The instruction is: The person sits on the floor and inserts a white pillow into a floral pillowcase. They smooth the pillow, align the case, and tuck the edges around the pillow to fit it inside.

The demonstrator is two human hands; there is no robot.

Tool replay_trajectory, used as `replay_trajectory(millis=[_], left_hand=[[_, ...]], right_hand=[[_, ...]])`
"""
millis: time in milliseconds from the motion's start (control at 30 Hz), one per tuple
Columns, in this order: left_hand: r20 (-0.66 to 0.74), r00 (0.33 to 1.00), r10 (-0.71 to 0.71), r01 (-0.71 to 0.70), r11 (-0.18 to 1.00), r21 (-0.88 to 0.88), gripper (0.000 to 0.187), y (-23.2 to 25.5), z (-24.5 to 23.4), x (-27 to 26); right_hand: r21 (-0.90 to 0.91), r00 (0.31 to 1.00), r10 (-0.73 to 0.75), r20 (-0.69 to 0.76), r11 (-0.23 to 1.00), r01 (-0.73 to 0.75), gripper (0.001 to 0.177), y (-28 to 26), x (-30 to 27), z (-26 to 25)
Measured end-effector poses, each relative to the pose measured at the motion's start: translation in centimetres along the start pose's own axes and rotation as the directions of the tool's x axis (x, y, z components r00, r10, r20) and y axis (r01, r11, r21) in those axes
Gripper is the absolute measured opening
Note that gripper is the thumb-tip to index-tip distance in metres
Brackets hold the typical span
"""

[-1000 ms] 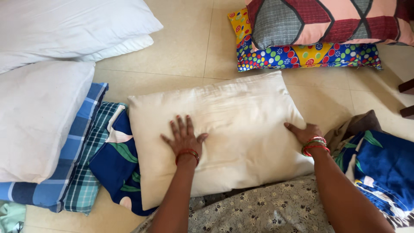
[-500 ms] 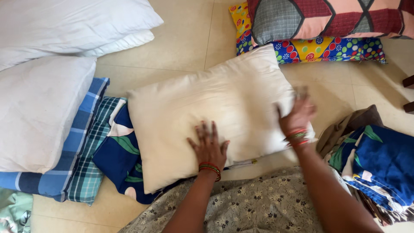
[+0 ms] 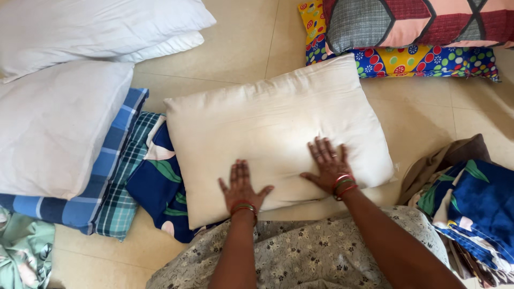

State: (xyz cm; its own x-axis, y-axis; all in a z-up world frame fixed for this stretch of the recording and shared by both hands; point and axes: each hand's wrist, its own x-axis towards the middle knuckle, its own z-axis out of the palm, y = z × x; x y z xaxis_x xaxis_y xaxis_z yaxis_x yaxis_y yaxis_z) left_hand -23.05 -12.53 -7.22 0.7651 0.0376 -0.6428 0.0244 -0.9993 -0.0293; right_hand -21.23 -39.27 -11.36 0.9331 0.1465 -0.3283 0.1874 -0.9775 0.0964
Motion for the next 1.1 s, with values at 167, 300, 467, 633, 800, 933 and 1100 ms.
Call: replay_trajectory(millis=[167,300,467,633,800,933,1100], left_hand=[[-0.010,0.936,-0.353,0.337,0.901,-0.271,0.135,-5.3,0.4,-1.4],[0.209,0.820,-0.533,0.562,0.680,-0.471,0.153,-9.7,0.7,-1.8],[0.153,0.781,-0.606,0.572,0.596,-0.563,0.146,-10.4,-0.6,-1.8],[0.081,0.829,-0.553,0.467,0.606,-0.644,0.113,-12.3,-1.8,-1.6],[-0.312,0.827,-0.467,0.070,0.637,-0.768,0.105,-14.9,0.0,-0.5],[-0.334,0.748,-0.574,-0.137,0.359,-0.923,0.080,-15.9,0.7,1.3],[-0.478,0.606,-0.636,-0.757,-0.275,-0.593,0.059,-15.9,0.4,2.1]], right_hand=[[0.141,0.975,0.220,-0.009,0.966,-0.217,0.109,3.1,-1.2,0.7],[0.213,0.928,0.371,0.026,0.905,-0.368,0.118,3.4,-2.0,1.0],[0.196,0.936,0.350,-0.031,0.921,-0.337,0.117,1.4,-3.2,-1.1],[-0.075,0.963,-0.148,0.226,0.983,0.168,0.119,-3.5,-5.8,-2.7],[-0.160,0.975,-0.152,0.161,0.971,0.178,0.087,-3.3,-4.3,-1.3],[-0.020,0.972,-0.173,-0.162,0.985,0.172,0.074,-0.9,-2.6,-2.4],[0.268,0.696,-0.022,-0.718,0.914,0.305,0.047,0.9,-3.8,-13.7]])
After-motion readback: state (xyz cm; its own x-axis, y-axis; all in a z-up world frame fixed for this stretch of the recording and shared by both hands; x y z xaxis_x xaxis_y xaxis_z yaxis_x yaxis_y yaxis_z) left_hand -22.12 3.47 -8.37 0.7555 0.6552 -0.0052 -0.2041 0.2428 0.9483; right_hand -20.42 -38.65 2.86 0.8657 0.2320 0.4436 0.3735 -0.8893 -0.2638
